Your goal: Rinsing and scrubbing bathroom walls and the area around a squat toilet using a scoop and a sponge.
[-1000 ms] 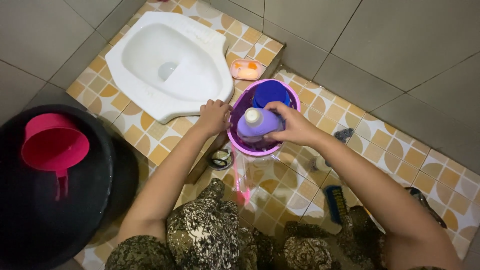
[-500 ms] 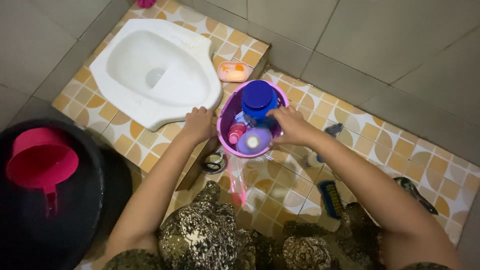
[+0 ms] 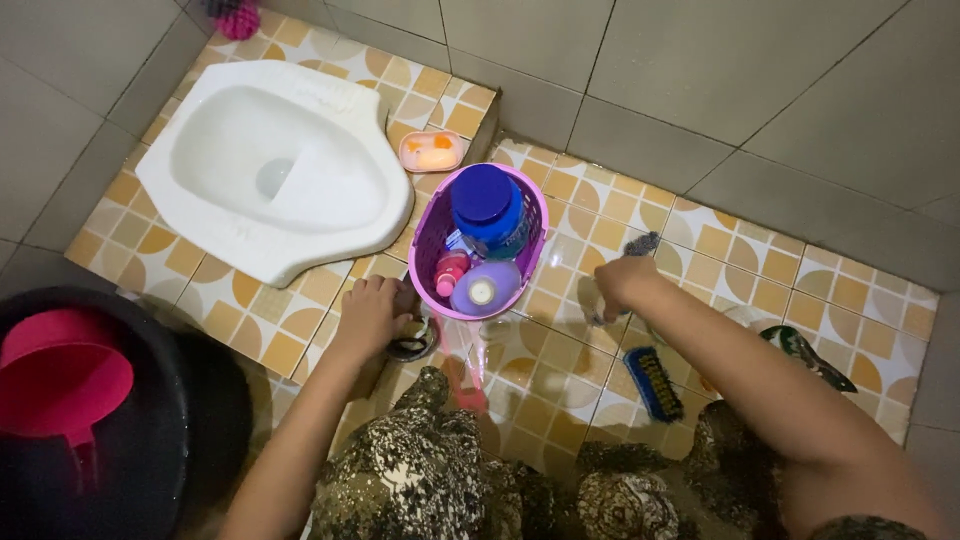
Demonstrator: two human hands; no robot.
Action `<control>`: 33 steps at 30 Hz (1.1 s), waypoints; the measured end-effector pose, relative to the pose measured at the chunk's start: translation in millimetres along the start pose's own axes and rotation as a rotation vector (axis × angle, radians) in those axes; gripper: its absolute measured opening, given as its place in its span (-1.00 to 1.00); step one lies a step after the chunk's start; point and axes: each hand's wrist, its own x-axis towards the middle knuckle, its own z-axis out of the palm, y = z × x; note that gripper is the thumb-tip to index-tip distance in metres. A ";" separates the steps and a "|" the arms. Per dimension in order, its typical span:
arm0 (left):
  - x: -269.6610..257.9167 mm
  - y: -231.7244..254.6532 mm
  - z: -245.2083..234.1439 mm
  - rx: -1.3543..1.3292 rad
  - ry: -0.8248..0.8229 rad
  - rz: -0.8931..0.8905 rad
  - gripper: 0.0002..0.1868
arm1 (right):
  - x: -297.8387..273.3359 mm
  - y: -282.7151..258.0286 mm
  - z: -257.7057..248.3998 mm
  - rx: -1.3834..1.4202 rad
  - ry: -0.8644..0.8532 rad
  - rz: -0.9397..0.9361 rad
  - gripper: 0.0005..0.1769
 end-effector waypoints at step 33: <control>32.6 85.5 -128.1 -0.360 0.496 0.408 -0.35 | -118.9 -104.1 -169.0 0.590 0.896 -0.539 -0.40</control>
